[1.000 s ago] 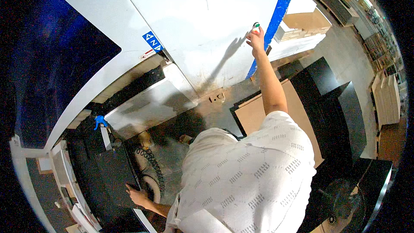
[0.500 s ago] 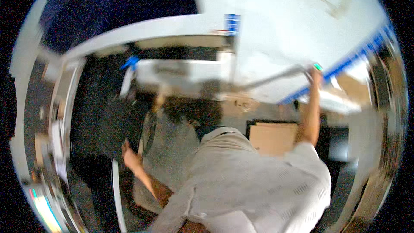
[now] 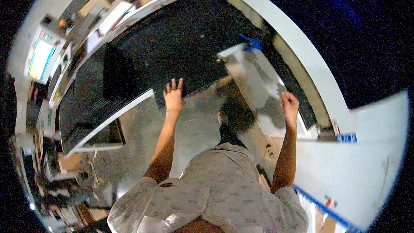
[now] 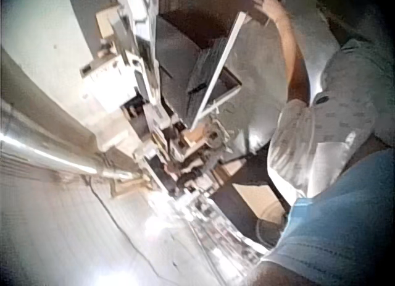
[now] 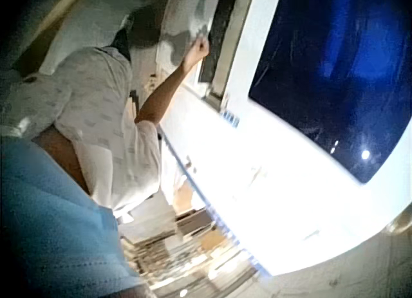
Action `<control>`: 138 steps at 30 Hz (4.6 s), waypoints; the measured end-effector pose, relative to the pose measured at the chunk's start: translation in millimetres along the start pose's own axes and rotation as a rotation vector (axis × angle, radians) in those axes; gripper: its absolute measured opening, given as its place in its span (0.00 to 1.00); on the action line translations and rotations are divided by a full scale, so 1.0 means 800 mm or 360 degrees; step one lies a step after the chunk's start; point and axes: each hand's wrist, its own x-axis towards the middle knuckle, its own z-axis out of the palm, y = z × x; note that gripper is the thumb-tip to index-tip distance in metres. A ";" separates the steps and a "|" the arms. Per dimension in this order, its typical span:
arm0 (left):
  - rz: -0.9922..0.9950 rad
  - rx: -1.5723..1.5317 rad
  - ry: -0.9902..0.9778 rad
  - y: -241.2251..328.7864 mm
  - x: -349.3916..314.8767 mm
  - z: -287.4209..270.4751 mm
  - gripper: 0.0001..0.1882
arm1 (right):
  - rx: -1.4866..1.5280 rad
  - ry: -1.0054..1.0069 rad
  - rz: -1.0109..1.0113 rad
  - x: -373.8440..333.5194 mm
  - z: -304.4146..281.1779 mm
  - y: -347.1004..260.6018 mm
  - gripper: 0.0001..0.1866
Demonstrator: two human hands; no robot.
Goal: The person repeatedly removes black rectangular printed parts from a large flatbed machine using a blue air blower to loosen them. They lift each part, inspect it briefly, and place it onto a growing stack on a nearby table.
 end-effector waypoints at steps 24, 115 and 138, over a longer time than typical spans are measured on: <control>-0.0654 -0.0569 0.0031 -0.126 0.004 0.008 0.46 | -0.1190 -0.1580 -0.0002 0.167 0.440 -0.287 0.24; -0.1819 -0.4051 0.0660 -0.064 -0.033 0.021 0.21 | -0.0536 0.0957 -0.0489 0.249 0.294 -0.038 0.25; -0.0496 -0.2952 0.1844 -0.237 -0.093 -0.266 0.39 | 0.0893 -0.1229 -0.0533 -0.036 0.674 -0.345 0.40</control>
